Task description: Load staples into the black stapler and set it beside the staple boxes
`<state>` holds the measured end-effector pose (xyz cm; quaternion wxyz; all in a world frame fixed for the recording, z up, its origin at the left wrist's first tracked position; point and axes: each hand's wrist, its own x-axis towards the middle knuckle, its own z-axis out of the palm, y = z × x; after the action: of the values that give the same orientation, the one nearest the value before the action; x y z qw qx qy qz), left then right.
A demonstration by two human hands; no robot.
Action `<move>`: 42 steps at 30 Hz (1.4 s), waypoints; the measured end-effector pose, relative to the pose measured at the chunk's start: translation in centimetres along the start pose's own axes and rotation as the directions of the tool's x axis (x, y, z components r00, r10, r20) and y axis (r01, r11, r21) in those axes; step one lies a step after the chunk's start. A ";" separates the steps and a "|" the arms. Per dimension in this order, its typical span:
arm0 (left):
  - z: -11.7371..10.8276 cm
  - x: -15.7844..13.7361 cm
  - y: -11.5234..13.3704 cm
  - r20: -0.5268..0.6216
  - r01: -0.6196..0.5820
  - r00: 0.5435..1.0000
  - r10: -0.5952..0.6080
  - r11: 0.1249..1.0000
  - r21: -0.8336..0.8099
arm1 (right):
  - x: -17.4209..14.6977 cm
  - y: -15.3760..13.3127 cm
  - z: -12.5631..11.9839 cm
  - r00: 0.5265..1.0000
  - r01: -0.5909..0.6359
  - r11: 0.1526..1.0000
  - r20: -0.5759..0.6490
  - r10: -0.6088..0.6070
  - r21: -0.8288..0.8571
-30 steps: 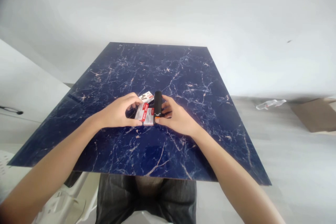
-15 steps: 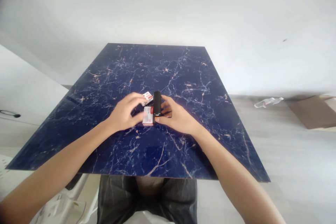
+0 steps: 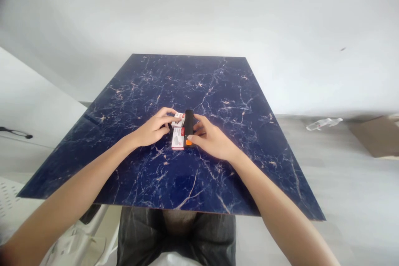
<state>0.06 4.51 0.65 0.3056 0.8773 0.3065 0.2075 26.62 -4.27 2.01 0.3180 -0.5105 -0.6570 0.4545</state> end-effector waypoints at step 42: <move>2.5 4.1 2.0 0.085 -0.070 0.995 0.055 0.980 0.185 | -0.6 -1.4 0.1 0.922 -0.142 0.865 -0.382 -0.060 -0.481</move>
<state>5.18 4.94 0.92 0.2266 0.9190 0.2845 0.1521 26.17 -4.96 3.29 0.2876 -0.6684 -0.6654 0.1666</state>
